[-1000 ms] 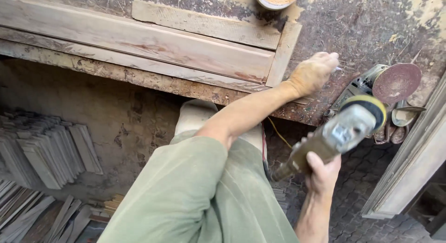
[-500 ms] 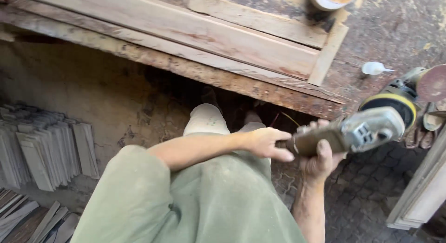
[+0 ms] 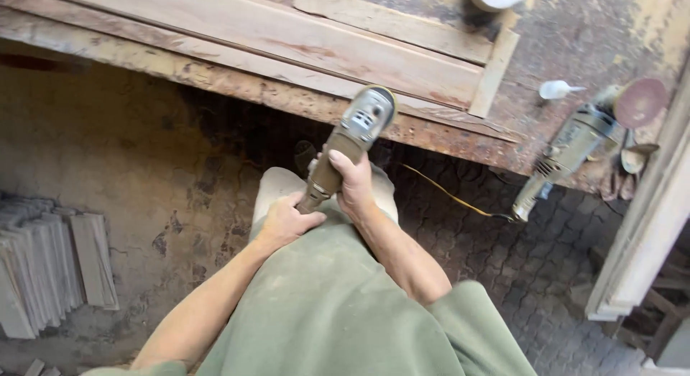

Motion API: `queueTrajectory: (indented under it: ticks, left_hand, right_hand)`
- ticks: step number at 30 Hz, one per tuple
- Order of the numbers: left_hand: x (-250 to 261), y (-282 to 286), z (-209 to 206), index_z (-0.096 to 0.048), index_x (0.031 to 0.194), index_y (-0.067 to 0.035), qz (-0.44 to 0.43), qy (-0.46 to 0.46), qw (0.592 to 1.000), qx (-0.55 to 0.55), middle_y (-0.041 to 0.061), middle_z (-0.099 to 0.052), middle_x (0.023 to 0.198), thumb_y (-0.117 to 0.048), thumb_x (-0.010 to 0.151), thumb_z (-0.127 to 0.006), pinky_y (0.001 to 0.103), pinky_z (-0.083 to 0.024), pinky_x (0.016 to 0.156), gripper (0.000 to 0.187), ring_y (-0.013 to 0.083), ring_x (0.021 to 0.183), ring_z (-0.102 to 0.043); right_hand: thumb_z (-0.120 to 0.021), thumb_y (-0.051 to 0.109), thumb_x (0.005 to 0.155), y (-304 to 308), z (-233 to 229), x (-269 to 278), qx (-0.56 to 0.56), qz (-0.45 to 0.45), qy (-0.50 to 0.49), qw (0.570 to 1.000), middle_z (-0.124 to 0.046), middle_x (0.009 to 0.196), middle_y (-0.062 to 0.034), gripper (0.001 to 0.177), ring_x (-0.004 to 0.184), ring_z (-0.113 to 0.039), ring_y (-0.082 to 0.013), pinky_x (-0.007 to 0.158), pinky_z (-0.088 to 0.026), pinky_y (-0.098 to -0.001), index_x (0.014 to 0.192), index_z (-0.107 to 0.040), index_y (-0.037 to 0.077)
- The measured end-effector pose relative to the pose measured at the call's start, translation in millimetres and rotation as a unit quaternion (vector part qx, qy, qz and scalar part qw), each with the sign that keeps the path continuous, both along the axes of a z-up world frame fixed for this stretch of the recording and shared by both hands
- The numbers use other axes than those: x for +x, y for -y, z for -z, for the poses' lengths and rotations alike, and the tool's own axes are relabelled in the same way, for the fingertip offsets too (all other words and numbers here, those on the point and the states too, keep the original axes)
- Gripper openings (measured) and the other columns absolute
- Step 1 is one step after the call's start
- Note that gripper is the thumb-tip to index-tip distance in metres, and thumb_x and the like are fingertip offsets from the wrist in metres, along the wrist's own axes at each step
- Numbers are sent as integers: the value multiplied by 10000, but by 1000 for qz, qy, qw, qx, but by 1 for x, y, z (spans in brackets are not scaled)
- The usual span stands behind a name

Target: Sanding wooden planks using an angle grinder with a sanding disc and applying wood glue.

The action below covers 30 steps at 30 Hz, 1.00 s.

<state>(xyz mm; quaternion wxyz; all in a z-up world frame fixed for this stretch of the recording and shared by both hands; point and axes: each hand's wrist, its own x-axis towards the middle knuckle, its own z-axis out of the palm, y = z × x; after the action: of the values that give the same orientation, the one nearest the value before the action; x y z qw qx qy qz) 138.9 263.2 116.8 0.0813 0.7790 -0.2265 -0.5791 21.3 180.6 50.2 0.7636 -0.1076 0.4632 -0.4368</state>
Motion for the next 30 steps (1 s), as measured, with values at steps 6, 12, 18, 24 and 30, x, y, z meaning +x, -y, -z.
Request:
queueTrajectory:
  ticks: [6, 12, 18, 24, 30]
  left_hand:
    - [-35, 13, 14, -751, 909, -234, -50, -10, 999, 19, 0, -716, 772, -377, 627, -904, 334, -539, 722, 351, 176, 803, -689]
    - [-85, 12, 36, -703, 1174, -194, 5, 23, 999, -36, 113, -755, 1070, -352, 687, -875, 463, -558, 877, 540, 296, 1046, -715]
    - [-92, 82, 47, -563, 1086, -79, -39, 0, 986, -161, 207, -581, 954, -462, 921, -644, 492, -494, 829, 424, 280, 930, -624]
    - [-133, 139, 36, -597, 1169, -90, -88, -99, 977, -166, 89, -630, 988, -426, 1003, -568, 417, -532, 855, 377, 187, 953, -575]
    - [-146, 119, 93, -509, 1364, 37, -11, -1, 991, -130, 321, -647, 1212, -541, 973, -593, 550, -507, 977, 703, 434, 1186, -637]
  right_hand:
    - [-833, 106, 801, 25, 0, -24, 24, -14, 8, 1000, -743, 984, -172, 377, 860, -770, -292, 735, -666, -441, 1087, -588, 90]
    - [-899, 163, 743, 52, -3, -62, -4, -48, -21, 999, -712, 992, -64, 503, 897, -695, -156, 747, -636, -387, 1141, -593, 144]
    - [-912, 194, 731, 65, 31, -86, -15, -82, -2, 996, -720, 1014, -46, 559, 920, -673, -123, 794, -608, -351, 1203, -619, 135]
    - [-834, 236, 824, 87, 27, -119, -17, -48, -55, 997, -696, 1059, -34, 492, 939, -644, -126, 845, -600, -367, 1240, -588, 145]
    - [-806, 205, 856, 103, 32, -136, -38, -48, -78, 995, -708, 1092, -73, 472, 971, -651, -139, 872, -598, -391, 1256, -571, 120]
